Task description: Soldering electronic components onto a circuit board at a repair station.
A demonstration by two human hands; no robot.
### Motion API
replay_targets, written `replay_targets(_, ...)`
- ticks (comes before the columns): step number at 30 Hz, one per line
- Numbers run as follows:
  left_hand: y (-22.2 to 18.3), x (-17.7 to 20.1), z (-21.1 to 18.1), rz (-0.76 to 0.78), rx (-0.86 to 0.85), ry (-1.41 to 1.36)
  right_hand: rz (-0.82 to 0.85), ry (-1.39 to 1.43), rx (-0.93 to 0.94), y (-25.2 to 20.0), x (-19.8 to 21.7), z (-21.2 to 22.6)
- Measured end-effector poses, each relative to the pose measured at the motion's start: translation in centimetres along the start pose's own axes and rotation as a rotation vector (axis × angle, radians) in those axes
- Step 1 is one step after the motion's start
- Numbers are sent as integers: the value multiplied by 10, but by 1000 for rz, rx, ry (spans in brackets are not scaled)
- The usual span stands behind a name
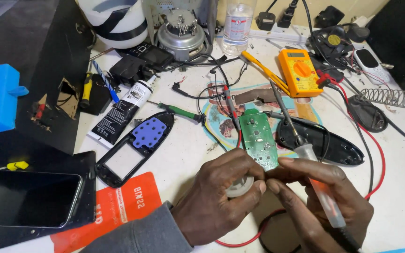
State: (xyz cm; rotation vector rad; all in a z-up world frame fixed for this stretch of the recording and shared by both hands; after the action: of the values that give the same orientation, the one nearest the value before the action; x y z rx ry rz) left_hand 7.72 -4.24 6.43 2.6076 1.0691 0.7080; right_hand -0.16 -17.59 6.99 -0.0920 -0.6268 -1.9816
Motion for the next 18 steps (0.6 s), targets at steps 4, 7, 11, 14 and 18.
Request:
replay_targets(4, 2, 0, 4, 31, 60, 46, 40, 126, 75, -7, 4, -8)
replay_targets(7, 4, 6, 9, -29, 98, 104, -107, -116, 195, -14, 30, 7)
replay_targets(11, 1, 23, 21, -132, 204, 109, -368, -373, 115, -39, 95, -21)
replay_targets(14, -1, 21, 35, -137, 262, 136, -196, -220, -5, 14, 122, -65)
replay_targets(18, 2, 18, 36, -160, 232, 178, -133, -453, -93, 8, 91, -38)
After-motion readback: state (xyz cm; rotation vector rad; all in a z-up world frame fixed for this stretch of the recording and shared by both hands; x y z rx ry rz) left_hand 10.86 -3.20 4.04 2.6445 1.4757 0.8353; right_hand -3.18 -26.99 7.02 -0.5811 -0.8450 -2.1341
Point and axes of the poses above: each hand's wrist, its own y-axis towards the middle knuckle, its own x-axis out of the back of the hand, z = x × y, the point moved 10 cm from there along y, towards the middle knuckle, and after that the axes turned 9 degrees about z, right-handed, at the moved point
